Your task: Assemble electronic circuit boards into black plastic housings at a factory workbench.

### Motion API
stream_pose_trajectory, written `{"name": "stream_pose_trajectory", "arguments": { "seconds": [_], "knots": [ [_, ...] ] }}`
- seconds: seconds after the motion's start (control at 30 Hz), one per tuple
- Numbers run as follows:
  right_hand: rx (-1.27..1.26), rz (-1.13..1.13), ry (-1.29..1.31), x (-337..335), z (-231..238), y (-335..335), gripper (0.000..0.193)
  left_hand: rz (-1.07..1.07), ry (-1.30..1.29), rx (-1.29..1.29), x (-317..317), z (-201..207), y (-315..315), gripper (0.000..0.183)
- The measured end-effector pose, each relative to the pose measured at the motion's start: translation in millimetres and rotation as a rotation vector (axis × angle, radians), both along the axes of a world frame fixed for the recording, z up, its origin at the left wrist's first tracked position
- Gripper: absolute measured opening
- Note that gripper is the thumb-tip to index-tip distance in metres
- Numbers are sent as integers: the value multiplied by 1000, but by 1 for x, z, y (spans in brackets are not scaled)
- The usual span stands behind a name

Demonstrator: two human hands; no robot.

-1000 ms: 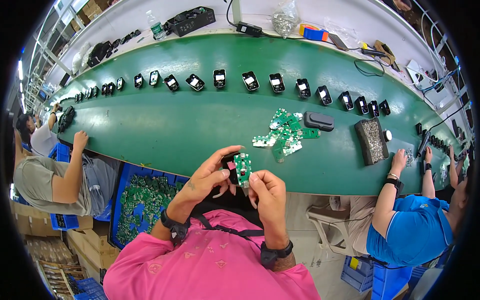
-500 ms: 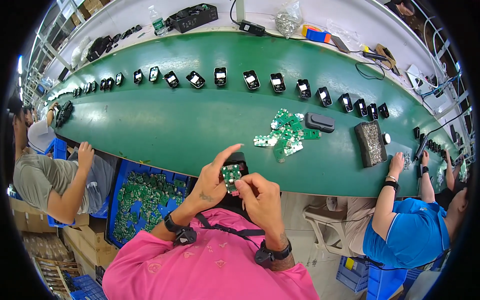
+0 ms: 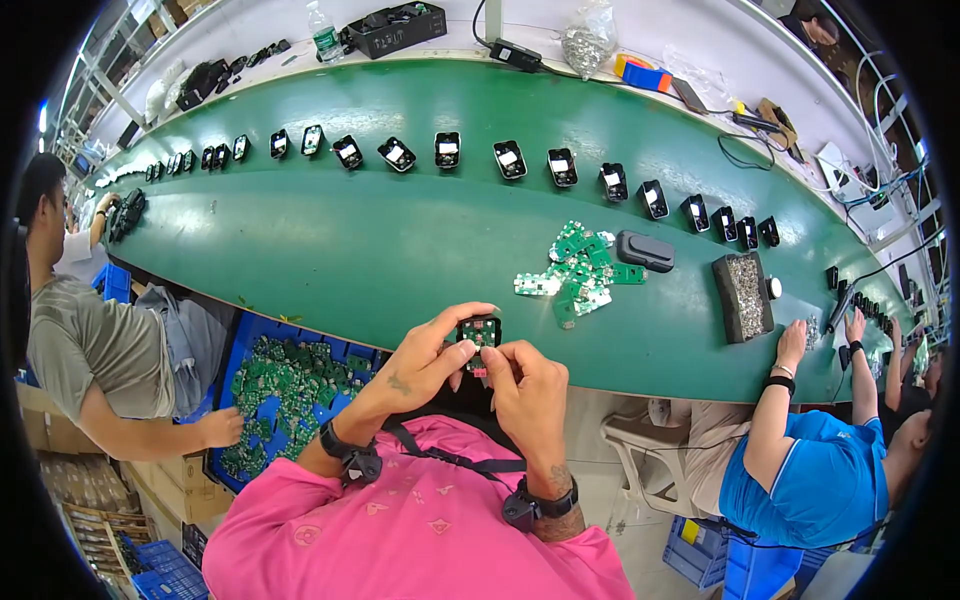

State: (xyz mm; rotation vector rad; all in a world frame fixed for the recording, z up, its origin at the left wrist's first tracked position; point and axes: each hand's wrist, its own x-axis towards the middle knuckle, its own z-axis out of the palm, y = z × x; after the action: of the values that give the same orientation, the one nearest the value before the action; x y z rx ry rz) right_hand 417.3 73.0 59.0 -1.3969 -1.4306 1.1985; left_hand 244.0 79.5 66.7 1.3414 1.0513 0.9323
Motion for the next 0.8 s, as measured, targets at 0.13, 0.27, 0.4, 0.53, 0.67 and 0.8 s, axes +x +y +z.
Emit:
{"name": "stream_pose_trajectory", "arguments": {
  "seconds": [0.13,0.27,0.4,0.53,0.67,0.8],
  "knots": [
    [6,-30,-43,-4,-9,1,22,52,108,-20,2,1,0,41],
    [173,-61,-277,-4,-14,4,27,153,91,-51,6,-9,-2,38],
    [233,-46,-249,-10,-29,7,26,168,90,-72,5,-13,3,36],
    [165,20,-125,-9,-27,9,25,125,37,-144,1,-13,5,35],
    [389,61,-280,-4,-32,12,22,57,-32,-161,-3,-21,10,36],
    [138,75,-164,-9,-31,14,18,89,0,-166,-2,-19,9,37]
  ]
}}
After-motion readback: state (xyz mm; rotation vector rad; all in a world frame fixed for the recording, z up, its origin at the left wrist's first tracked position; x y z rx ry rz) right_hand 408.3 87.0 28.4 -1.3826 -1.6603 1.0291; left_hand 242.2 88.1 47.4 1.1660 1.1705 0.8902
